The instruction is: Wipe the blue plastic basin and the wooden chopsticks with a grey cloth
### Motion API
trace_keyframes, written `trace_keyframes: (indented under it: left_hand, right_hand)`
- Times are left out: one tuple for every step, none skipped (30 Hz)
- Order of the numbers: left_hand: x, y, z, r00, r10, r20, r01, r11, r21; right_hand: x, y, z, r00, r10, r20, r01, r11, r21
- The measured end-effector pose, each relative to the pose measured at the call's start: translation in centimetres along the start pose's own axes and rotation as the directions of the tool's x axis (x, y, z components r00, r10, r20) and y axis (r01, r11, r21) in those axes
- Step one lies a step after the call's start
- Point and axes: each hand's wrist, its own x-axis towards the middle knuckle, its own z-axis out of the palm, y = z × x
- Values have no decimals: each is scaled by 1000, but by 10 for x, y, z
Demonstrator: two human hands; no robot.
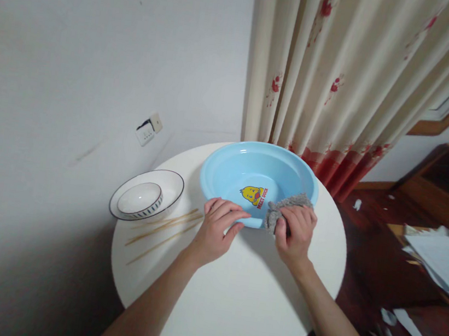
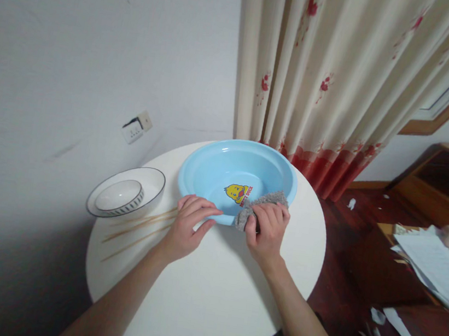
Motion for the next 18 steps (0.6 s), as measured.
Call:
trace_keyframes:
  left_hand:
    - [0, 2, -1, 1000, 9, -4, -9, 1000, -3]
    - [1, 4, -1, 1000, 17, -9, -17, 1000, -2]
    - [1, 6, -1, 1000, 22, -14, -22, 1000, 4]
    - [1, 9, 0, 1000, 22, -20, -22, 1000, 15]
    - [1, 13, 1, 1000, 17, -26, -17, 999, 27]
    - [1, 16, 2, 999, 10, -31, -9, 999, 39]
    - [1, 19, 3, 999, 5, -38, -3, 999, 49]
    - [1, 22, 5, 999, 0, -45, 3, 998, 57]
    - [1, 24, 7, 999, -3, -46, 5, 998, 63]
    - [1, 26, 8, 999, -2, -46, 5, 998, 64]
    - [1, 28, 10, 999, -1, -43, 4, 998, 61]
    - [1, 29, 11, 999, -1, -39, 3, 998, 57]
    - [1, 30, 12, 999, -3, -32, 5, 999, 52]
    - [1, 30, 13, 1000, -6, -25, 7, 999, 47]
    - [2, 30, 13, 1000, -10, -24, 11, 999, 43]
    - [2, 29, 13, 1000, -14, -24, 15, 999, 39]
    - [2, 28, 13, 999, -18, -26, 19, 999, 33]
    - [2, 27, 12, 999, -20, -31, 20, 999, 26]
  right_hand:
    - [0, -2, 1, 1000, 8, -1, -8, 1000, -7]
    - [0, -3, 1, 1000, 15, -4, -15, 1000, -13]
    - [0, -5, 1, 1000, 22, -8, -23, 1000, -16]
    - [1, -7, 2, 1000, 28, -13, -28, 999, -17]
    - [1, -8, 2, 999, 32, -17, -32, 999, -15]
    - [1, -9, 2, 999, 34, -19, -34, 999, -12]
    - [1, -11, 2, 999, 35, -20, -36, 999, -9]
    - [1, -13, 2, 999, 34, -21, -34, 999, -7]
    - [2, -15, 1, 999, 29, -20, -29, 1000, -7]
    - [2, -17, 1, 1000, 21, -18, -22, 1000, -6]
    - [2, -19, 1, 1000, 14, -11, -14, 1000, -2]
    - [2, -22, 1, 1000, 7, -4, -7, 1000, 3]
    - [2, -24, 1, 1000, 1, 3, -1, 1000, 9]
    - [2, -25, 1, 1000, -3, 8, 3, 1000, 14]
    - [3, -26, 1, 1000, -8, 11, 8, 1000, 17]
    - [3, -26, 1, 1000, -14, 14, 14, 1000, 18]
    - [3, -25, 1, 1000, -20, 16, 20, 1000, 17]
    - [3, -23, 0, 1000, -26, 17, 25, 1000, 15]
